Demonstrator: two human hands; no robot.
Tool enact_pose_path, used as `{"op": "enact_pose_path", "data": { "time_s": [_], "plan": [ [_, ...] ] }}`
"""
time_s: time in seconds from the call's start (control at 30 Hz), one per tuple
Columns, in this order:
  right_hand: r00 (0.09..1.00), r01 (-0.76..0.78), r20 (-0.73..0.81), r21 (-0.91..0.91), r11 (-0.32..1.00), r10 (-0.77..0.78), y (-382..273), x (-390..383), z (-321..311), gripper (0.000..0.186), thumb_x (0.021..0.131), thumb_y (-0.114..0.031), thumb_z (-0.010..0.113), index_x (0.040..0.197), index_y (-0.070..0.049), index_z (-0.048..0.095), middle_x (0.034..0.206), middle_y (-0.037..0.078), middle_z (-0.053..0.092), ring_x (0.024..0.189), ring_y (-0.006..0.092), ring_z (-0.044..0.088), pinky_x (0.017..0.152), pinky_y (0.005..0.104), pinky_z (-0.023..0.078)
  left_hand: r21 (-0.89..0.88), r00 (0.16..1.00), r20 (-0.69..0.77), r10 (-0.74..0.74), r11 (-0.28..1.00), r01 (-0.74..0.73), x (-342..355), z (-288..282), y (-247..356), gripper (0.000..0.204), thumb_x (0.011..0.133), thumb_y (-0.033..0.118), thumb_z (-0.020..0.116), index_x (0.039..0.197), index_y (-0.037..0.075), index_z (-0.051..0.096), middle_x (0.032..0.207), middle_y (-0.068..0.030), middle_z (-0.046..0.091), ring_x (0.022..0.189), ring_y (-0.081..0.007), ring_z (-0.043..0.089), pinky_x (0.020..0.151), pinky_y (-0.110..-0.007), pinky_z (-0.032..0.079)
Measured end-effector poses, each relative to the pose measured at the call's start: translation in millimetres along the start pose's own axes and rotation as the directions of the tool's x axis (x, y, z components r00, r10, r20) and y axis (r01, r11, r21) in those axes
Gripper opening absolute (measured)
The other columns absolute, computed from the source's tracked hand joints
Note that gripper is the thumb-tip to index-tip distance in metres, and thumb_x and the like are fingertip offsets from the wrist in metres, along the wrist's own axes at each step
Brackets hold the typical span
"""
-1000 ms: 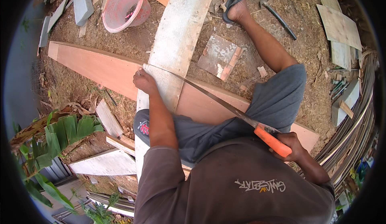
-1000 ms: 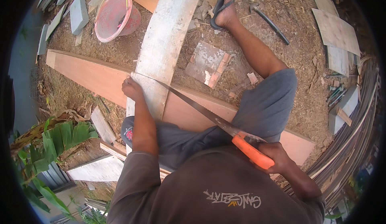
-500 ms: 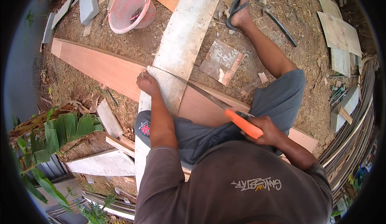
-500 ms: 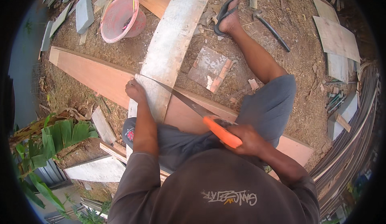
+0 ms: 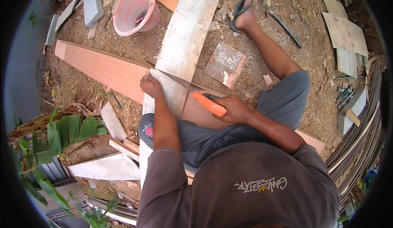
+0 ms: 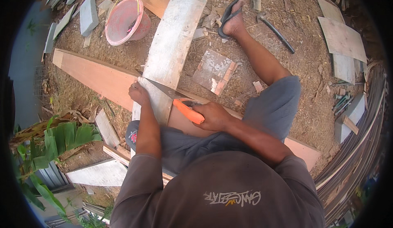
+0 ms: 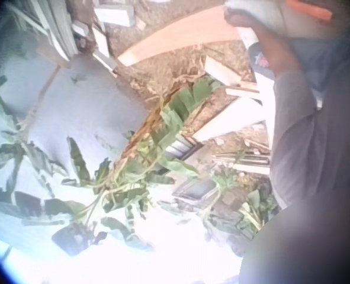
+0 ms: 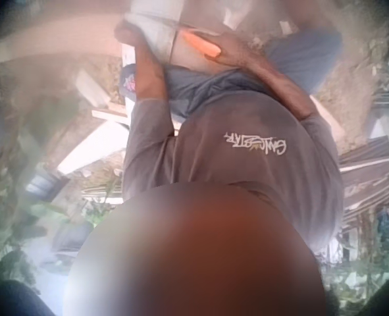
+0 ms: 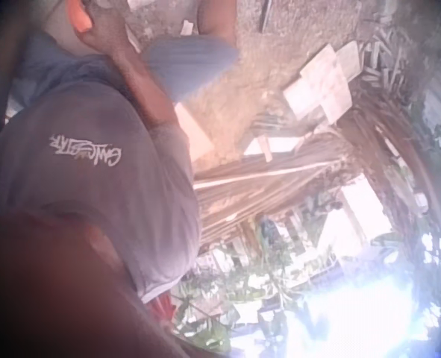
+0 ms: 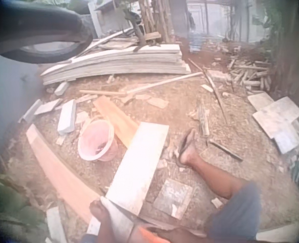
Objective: The person selects a plank, measures it with a tape measure, and cuts it with a hand saw. The person repeats this process with another plank, measuring and cutting to size.
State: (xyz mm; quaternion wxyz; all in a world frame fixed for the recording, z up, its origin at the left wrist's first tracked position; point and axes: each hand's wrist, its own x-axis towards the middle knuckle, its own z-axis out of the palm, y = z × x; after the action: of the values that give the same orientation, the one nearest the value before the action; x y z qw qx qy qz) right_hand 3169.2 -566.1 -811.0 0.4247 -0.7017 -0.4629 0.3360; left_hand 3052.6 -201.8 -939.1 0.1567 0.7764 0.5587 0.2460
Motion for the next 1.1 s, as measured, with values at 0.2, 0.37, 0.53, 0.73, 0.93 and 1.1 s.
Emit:
{"op": "enact_pose_path", "data": {
  "time_s": [0.2,0.37,0.53,0.73,0.93,1.1],
  "plan": [
    [0.951,-0.308,0.052,0.04,0.951,0.305,-69.2,-164.6,-95.0,0.022,0.081,-0.02,0.081,0.096,-0.008,0.07,0.078,0.011,0.068,0.072,0.033,0.068,0.066,0.0407,0.054,0.045,0.996,-0.076,0.055,0.998,-0.051,-2.1,5.5,-2.6,0.043,0.101,0.033,0.054,0.1,-0.006,0.072,0.096,-0.0252,0.066,0.098,-0.0437,0.059,0.088,-0.053,0.047],
    [0.974,-0.225,0.01,0.036,0.974,0.225,-41.6,-81.0,-55.4,0.02,0.081,-0.022,0.079,0.092,-0.006,0.071,0.074,0.014,0.067,0.069,0.0364,0.068,0.066,0.0423,0.054,0.079,0.995,-0.078,0.06,0.995,-0.054,-2.2,2.3,-0.6,0.042,0.101,0.033,0.053,0.099,-0.004,0.072,0.096,-0.0247,0.067,0.096,-0.0434,0.059,0.088,-0.053,0.046],
    [1.0,-0.019,-0.006,0.004,1.0,0.019,9.0,44.0,6.9,0.028,0.083,-0.024,0.075,0.099,-0.002,0.069,0.085,0.02,0.071,0.078,0.0384,0.07,0.07,0.046,0.054,0.052,0.989,-0.106,0.107,0.993,-0.102,1.3,-1.4,4.4,0.04,0.101,0.032,0.053,0.097,-0.004,0.072,0.096,-0.0241,0.067,0.096,-0.0425,0.059,0.089,-0.053,0.046],
    [0.981,-0.195,0.024,0.03,0.98,0.194,-26.2,-117.7,-63.1,0.021,0.084,-0.021,0.078,0.093,-0.004,0.07,0.073,0.012,0.068,0.063,0.0296,0.068,0.062,0.0373,0.053,0.052,0.998,-0.059,0.033,0.998,-0.03,-2.6,1.1,-1.7,0.039,0.101,0.031,0.053,0.1,-0.003,0.073,0.097,-0.0231,0.067,0.097,-0.0416,0.059,0.09,-0.052,0.046],
    [0.916,-0.396,0.065,0.0,0.918,0.395,-37.2,-81.8,-52.5,0.021,0.083,-0.021,0.077,0.098,-0.006,0.072,0.077,0.013,0.071,0.074,0.0326,0.071,0.07,0.0384,0.056,0.062,0.998,-0.054,0.014,0.998,-0.011,-1.5,1.5,1.2,0.039,0.101,0.031,0.053,0.101,-0.003,0.073,0.101,-0.0235,0.068,0.098,-0.0416,0.059,0.09,-0.052,0.046],
    [0.992,-0.129,0.008,0.117,0.985,0.129,12.0,34.6,0.8,0.027,0.086,-0.025,0.074,0.095,-0.001,0.068,0.079,0.015,0.07,0.072,0.0288,0.07,0.068,0.0406,0.053,0.059,0.996,-0.081,0.027,0.998,-0.023,-2.9,-6.6,6.2,0.037,0.1,0.029,0.055,0.1,-0.004,0.073,0.101,-0.0234,0.068,0.099,-0.0413,0.059,0.091,-0.051,0.047]
  ]
}}
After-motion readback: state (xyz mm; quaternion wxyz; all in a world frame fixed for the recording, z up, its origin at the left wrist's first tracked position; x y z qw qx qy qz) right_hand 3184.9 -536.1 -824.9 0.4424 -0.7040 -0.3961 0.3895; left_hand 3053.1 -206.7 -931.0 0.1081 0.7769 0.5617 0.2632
